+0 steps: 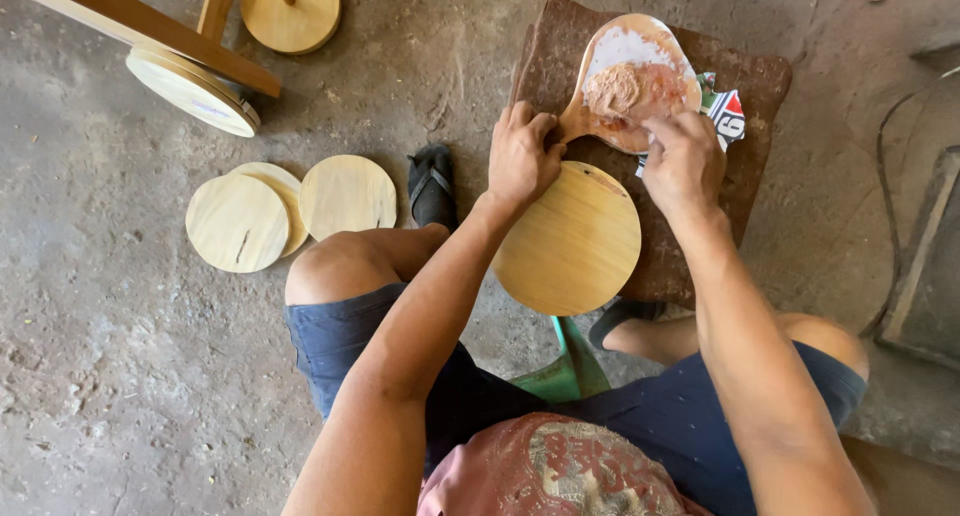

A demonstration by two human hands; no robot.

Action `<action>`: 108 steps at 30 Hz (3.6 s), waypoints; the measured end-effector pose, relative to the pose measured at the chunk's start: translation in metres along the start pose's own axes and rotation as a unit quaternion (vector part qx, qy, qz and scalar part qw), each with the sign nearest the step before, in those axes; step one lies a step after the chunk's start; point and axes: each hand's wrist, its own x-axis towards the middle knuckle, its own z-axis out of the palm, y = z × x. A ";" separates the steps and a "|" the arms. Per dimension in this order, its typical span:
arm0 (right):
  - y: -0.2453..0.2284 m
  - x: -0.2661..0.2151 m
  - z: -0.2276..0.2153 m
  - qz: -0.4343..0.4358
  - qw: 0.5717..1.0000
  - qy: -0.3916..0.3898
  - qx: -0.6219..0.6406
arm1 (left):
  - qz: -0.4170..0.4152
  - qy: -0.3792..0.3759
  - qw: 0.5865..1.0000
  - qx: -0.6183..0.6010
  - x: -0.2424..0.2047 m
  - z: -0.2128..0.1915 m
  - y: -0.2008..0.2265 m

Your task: The person sits on a stool and uses a knife to scoop a paste from a wooden scoop, then spreads it into a crack on a round wooden disc. They repeat this process on multiple discs, occasionally picking up a new disc from a stack on the floor.

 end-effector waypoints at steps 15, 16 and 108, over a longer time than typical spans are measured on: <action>-0.046 -0.063 -0.044 0.017 0.995 -0.050 0.091 | 0.016 0.000 1.000 0.004 -0.003 0.000 -0.001; -0.049 -0.061 -0.042 0.016 0.994 -0.052 0.096 | 0.016 -0.001 1.000 0.005 -0.002 0.000 -0.002; -0.039 -0.100 -0.031 0.068 0.993 -0.001 0.099 | -0.017 -0.287 0.923 0.256 -0.043 -0.030 0.067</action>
